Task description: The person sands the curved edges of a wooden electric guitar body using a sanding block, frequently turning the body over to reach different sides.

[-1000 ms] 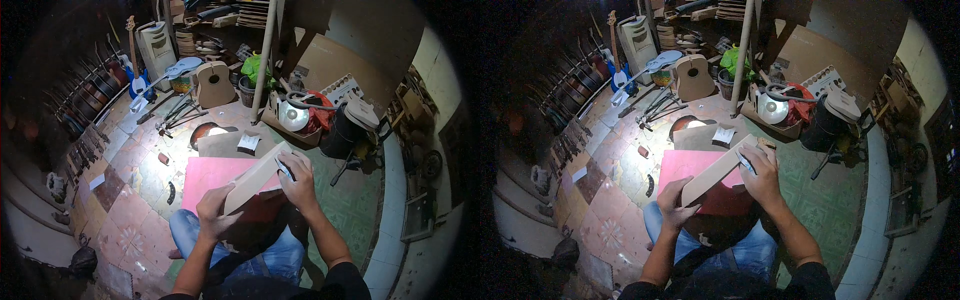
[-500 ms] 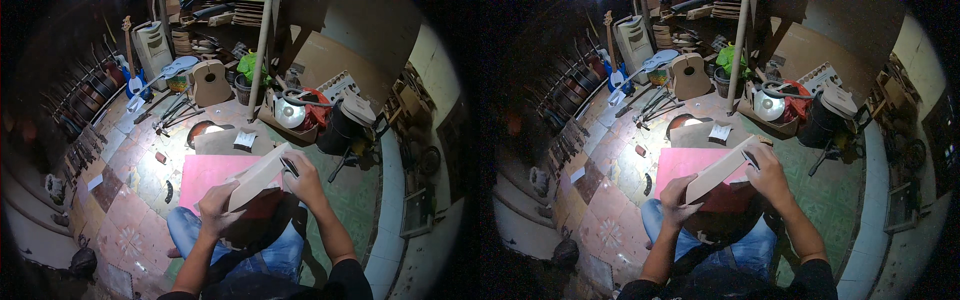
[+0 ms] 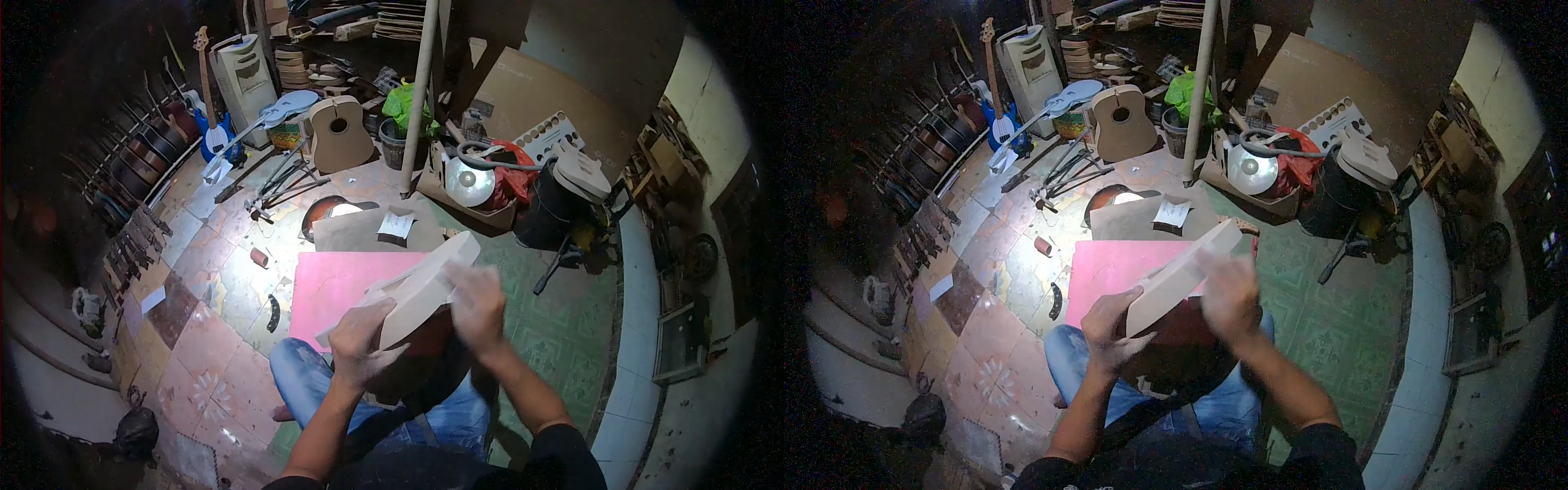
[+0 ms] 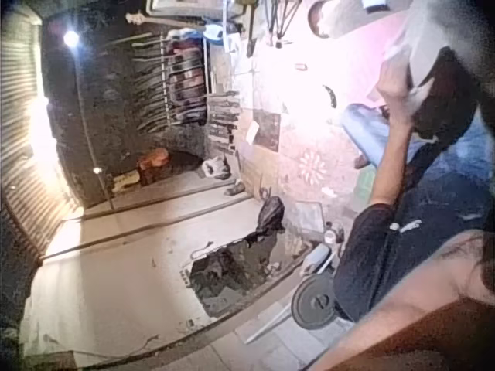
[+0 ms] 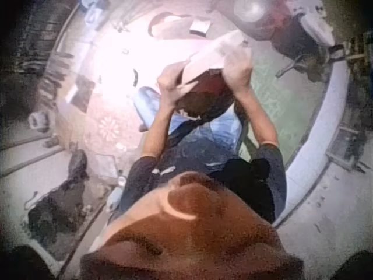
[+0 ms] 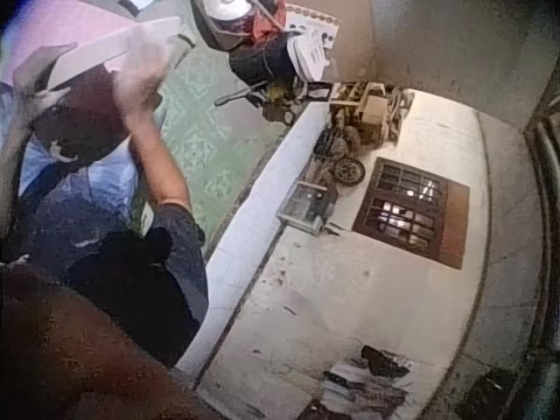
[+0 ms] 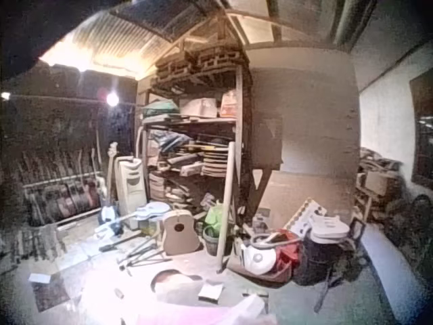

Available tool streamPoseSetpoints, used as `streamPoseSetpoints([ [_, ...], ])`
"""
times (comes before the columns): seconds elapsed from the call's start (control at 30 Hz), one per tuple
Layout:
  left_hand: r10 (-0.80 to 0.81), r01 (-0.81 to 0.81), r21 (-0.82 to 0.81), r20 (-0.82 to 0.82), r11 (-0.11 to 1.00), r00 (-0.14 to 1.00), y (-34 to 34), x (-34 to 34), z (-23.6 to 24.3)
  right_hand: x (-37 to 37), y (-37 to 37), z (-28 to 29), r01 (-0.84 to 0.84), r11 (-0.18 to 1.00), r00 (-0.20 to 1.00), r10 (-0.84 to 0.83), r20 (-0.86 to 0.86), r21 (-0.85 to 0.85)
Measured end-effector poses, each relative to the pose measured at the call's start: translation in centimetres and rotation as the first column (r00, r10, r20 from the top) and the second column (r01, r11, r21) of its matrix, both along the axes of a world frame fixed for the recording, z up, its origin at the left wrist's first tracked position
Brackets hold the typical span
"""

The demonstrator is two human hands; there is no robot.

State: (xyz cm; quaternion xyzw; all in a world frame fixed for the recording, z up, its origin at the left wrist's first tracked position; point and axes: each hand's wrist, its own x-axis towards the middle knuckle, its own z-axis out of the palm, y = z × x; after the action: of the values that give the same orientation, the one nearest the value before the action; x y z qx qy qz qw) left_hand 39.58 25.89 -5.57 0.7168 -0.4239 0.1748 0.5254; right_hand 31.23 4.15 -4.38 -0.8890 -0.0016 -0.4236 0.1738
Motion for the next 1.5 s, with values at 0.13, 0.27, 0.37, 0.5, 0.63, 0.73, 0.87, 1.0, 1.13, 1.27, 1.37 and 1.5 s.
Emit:
streamPoseSetpoints([
  [0.13,-0.011,0.011,-0.002,-0.003,1.000,1.000,1.1,0.0,-0.5,-0.7,0.6,0.7,-0.036,0.999,0.999,0.037,0.012,-0.038],
  [0.27,-0.012,0.012,0.010,0.005,1.000,1.000,0.4,-0.3,-0.4,-0.3,1.2,0.5,0.019,0.996,0.999,-0.022,0.038,0.084],
  [0.37,0.000,0.000,0.002,0.008,1.000,1.000,0.7,-0.4,-0.7,-1.6,3.5,1.9,-0.084,0.996,0.996,0.084,0.019,0.019],
  [0.5,-0.009,0.009,-0.020,0.023,1.000,1.000,0.1,-0.5,-0.8,-0.5,0.1,0.3,0.049,0.998,0.998,-0.051,0.035,0.049],
  [0.63,0.009,-0.008,-0.022,0.041,1.000,0.999,0.6,-0.4,-1.1,-1.7,3.9,1.5,-0.075,0.997,0.997,0.074,0.029,0.034],
  [0.73,-0.012,0.012,-0.035,0.009,0.999,1.000,0.4,-1.0,-0.7,-0.4,0.0,-0.1,0.057,0.996,0.997,-0.060,0.042,0.073],
  [0.87,0.015,-0.015,-0.002,0.007,1.000,1.000,0.3,-1.1,-0.7,-1.9,5.2,2.7,-0.095,0.990,0.996,0.094,0.008,0.109],
  [1.0,-0.039,0.040,-0.030,0.027,0.999,0.999,0.0,-1.0,-1.0,-0.5,-0.8,-0.2,0.054,0.997,0.997,-0.057,0.052,0.059],
  [1.13,0.010,-0.010,0.002,0.043,1.000,0.999,-0.2,-0.9,-1.2,-2.1,5.4,1.2,-0.035,0.986,0.999,0.031,0.025,0.165],
  [1.27,-0.013,0.014,-0.010,0.018,1.000,1.000,-0.2,-1.2,-0.5,-0.4,-0.8,-0.1,0.152,0.982,0.988,-0.154,0.011,0.115],
  [1.37,0.004,-0.004,-0.003,0.012,1.000,1.000,-0.2,-1.2,-0.7,-0.9,2.6,0.4,0.067,0.986,0.997,-0.074,0.038,0.151],
  [1.5,-0.002,0.002,-0.021,0.004,1.000,1.000,0.3,-1.2,-0.8,-0.8,1.3,-0.4,0.059,0.995,0.997,-0.064,0.053,0.083],
])
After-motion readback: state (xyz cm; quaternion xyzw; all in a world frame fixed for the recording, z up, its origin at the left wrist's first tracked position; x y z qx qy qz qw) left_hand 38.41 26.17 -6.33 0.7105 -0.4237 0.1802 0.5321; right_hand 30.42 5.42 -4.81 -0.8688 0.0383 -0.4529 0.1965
